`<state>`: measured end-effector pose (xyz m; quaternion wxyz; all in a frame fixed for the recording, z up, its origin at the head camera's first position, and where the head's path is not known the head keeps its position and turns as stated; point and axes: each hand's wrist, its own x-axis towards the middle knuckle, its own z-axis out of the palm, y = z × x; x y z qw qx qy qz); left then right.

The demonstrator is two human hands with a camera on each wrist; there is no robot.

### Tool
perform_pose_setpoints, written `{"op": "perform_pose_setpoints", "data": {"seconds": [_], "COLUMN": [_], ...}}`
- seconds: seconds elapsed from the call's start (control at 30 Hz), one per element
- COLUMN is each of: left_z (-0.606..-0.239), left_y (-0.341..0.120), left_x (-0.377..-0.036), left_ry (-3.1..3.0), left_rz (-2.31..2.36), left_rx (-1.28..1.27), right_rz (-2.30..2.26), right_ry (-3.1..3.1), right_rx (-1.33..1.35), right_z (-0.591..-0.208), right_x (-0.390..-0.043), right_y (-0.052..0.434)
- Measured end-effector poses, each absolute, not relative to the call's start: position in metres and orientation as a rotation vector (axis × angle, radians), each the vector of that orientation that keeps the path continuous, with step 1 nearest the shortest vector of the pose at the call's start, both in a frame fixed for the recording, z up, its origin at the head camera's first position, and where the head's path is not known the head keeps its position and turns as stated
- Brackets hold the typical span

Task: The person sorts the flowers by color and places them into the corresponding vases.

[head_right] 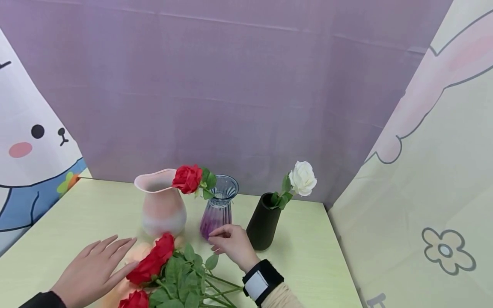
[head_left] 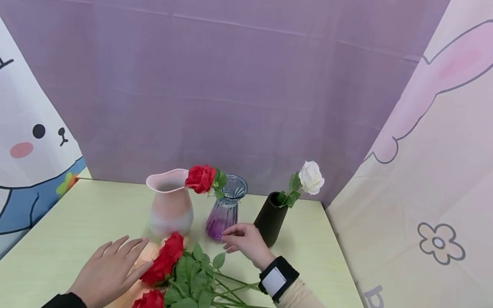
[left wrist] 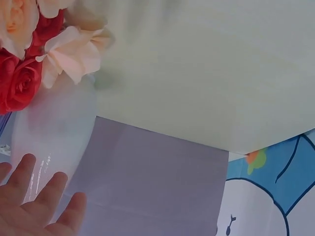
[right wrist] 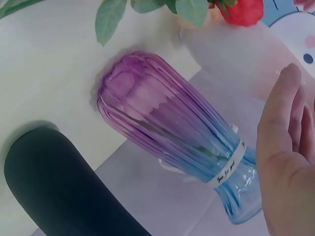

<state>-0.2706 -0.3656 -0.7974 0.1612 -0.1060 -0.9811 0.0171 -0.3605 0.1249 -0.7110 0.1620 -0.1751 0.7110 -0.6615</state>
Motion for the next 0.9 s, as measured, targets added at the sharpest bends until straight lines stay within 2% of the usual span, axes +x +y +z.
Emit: {"op": "perform_pose_setpoints", "data": {"seconds": [0.3,0.4,0.47,0.5,0.63,0.7,0.8,0.9], "left_z": [-0.826,-0.816,-0.781,-0.75,-0.59,-0.523,-0.487,-0.494], "left_y": [-0.377,-0.372,-0.355,-0.343,-0.275,-0.248,-0.234,-0.237], "left_x": [-0.261,-0.253,-0.239,-0.228,-0.174,-0.152,-0.139,-0.139], "left_ry": [-2.823,-2.843,-2.895,-2.943,-3.2,-3.288,-3.333,-3.318], "left_rz": [0.079,0.129,0.151,0.148,0.071,0.025,0.01,0.027], "left_rx": [-0.252,-0.227,-0.207,-0.222,-0.232,-0.26,-0.248,-0.251], "right_rz": [-1.626,-1.563,-1.52,-1.497,-1.4,-1.328,-1.198,-1.068], "right_ry": [2.116,2.147,2.165,2.171,2.211,2.272,2.368,2.431], "right_rx": [-0.555,-0.577,-0.587,-0.587,-0.61,-0.649,-0.72,-0.791], "right_z": [-0.713,-0.713,-0.716,-0.718,-0.729,-0.739,-0.762,-0.782], "right_x": [-0.325,-0.314,-0.309,-0.308,-0.302,-0.301,-0.304,-0.307], "right_y": [0.112,0.108,0.107,0.106,0.106,0.106,0.106,0.106]}}
